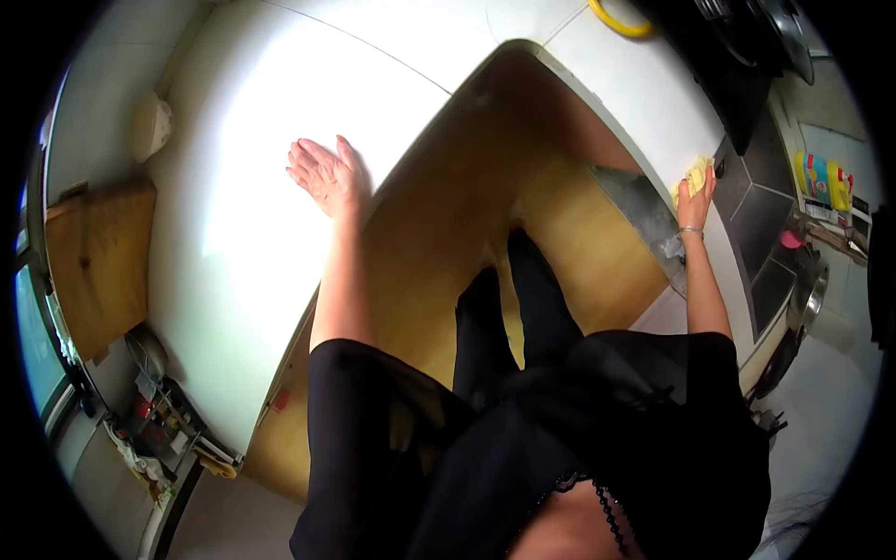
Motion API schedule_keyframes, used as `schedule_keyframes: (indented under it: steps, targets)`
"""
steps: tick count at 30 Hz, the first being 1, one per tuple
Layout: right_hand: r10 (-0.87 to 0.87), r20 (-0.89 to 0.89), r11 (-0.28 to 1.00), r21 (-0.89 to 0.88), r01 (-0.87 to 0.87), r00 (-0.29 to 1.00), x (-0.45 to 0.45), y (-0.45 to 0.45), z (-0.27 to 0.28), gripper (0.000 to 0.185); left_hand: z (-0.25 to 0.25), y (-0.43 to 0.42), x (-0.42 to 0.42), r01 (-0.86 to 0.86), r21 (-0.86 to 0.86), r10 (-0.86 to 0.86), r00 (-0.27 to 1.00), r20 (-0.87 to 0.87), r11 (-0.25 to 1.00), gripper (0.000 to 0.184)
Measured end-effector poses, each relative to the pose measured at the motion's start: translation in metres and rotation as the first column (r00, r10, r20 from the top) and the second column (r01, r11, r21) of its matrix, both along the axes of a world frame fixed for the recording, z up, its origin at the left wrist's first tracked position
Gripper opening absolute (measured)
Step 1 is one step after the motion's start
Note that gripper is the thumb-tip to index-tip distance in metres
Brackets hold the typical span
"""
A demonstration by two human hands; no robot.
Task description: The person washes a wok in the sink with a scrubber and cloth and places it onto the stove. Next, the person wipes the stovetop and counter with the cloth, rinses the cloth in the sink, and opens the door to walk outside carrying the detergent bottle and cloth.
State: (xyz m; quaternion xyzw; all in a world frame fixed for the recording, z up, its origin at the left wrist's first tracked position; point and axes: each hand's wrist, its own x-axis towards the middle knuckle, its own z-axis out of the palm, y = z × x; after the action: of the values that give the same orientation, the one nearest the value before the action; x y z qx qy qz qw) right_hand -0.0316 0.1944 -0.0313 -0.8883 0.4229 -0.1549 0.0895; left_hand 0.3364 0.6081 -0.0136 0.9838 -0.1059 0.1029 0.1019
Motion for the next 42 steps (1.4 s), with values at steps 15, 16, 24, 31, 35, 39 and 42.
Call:
schedule_keyframes:
  steps: [15, 16, 24, 31, 35, 39, 42]
  targets:
    - [0.371, 0.444, 0.869, 0.144, -0.473, 0.816, 0.283, 0.059, 0.027, 0.049, -0.001, 0.006, 0.001, 0.022, 0.07, -0.022, 1.0, -0.006, 0.997, 0.06]
    - [0.395, 0.468, 0.792, 0.263, -0.551, 0.791, 0.294, 0.069, 0.037, 0.055, -0.002, 0.005, 0.002, 0.009, 0.068, -0.008, 1.0, -0.01, 0.998, 0.06]
    - [0.339, -0.122, 0.941, 0.05, -0.335, 0.933, 0.216, 0.016, 0.038, 0.065, 0.002, 0.001, 0.0, 0.032, 0.02, -0.031, 0.999, -0.043, 0.999, 0.061]
    - [-0.092, -0.046, 0.99, 0.1, 0.097, 0.995, 0.008, -0.031, 0.034, 0.06, 0.006, 0.0, -0.007, 0.03, -0.01, -0.031, 0.998, -0.05, 0.999, 0.061]
    - [-0.328, 0.076, 0.945, 0.038, 0.326, 0.942, -0.046, -0.027, 0.032, 0.056, 0.007, 0.001, -0.007, -0.009, 0.13, 0.028, 0.989, -0.143, 0.992, 0.064]
    - [-0.079, 0.06, 0.985, -0.147, 0.087, 0.995, -0.021, -0.031, 0.064, 0.051, 0.009, -0.007, -0.005, -0.078, 0.378, 0.176, 0.956, -0.233, 0.923, 0.066]
    - [0.188, 0.018, 0.973, 0.134, -0.189, 0.982, 0.004, -0.029, 0.058, 0.05, 0.009, -0.047, -0.031, -0.132, 0.432, 0.158, 0.987, -0.024, 0.892, 0.06]
